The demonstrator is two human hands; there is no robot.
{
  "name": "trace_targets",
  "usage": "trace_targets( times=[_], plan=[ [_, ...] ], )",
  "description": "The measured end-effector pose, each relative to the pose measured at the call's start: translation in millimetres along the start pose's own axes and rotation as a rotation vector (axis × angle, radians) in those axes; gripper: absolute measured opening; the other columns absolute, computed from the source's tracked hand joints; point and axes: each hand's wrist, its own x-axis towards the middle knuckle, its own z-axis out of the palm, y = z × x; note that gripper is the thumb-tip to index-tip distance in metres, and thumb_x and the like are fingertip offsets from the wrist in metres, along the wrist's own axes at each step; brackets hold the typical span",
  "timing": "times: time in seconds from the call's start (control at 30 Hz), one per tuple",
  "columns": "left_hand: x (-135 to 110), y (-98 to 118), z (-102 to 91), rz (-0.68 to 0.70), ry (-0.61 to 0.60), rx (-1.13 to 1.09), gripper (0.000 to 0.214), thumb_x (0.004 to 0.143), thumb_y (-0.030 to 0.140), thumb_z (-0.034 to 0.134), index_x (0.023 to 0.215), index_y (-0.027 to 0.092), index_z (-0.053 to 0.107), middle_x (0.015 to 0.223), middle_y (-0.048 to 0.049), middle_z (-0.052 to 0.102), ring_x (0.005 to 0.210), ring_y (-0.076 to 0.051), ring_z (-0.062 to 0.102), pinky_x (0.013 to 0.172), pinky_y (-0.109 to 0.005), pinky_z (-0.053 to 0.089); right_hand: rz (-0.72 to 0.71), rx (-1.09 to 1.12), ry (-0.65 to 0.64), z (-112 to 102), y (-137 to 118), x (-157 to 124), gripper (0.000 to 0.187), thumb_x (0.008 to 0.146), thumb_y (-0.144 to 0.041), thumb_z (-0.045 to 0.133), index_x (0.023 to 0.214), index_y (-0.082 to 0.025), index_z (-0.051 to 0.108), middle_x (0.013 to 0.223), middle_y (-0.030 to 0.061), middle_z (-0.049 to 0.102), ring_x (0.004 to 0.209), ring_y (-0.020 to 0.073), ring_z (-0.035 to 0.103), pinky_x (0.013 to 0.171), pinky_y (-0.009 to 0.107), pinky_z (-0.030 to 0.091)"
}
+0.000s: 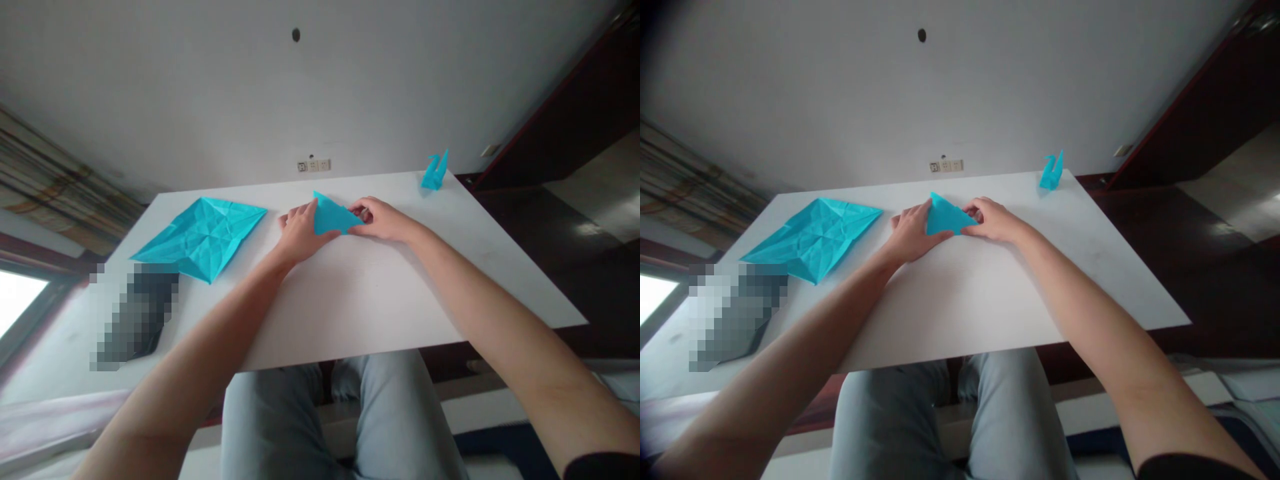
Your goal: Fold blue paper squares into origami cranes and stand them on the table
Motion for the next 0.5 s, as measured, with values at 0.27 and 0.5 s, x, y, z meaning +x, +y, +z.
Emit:
trace_targets(
  times=[0.27, 0.5],
  plan=[
    [3.2, -1.6, 3.3, 0.016, 0.017, -0.061, 0.111, 0.1, 0.061, 0.082, 0.188, 0.016, 0.031, 0.184, -0.0272, 0.05, 0.167, -0.05, 0.048, 0.135, -0.064, 0.037, -0.128, 0.025, 0.021, -0.6, -4.6, -3.3, 0.052, 0.081, -0.032, 0.096, 0.129, -0.023, 0.077, 0.127, 0.0118, 0.081, 0.092, 0.0262, 0.072, 0.09, 0.045, 0.064],
    [3.8, -4.6, 7.1, 0.021, 0.044, -0.085, 0.107, 0.098, 0.053, 0.085, 0.186, 0.017, 0.034, 0.18, -0.0256, 0.054, 0.166, -0.048, 0.05, 0.133, -0.064, 0.039, -0.24, 0.014, 0.124, 7.9, 2.4, 2.6, 0.054, 0.075, -0.038, 0.1, 0.121, -0.026, 0.074, 0.129, 0.0118, 0.072, 0.105, 0.0302, 0.068, 0.099, 0.052, 0.064]
  ],
)
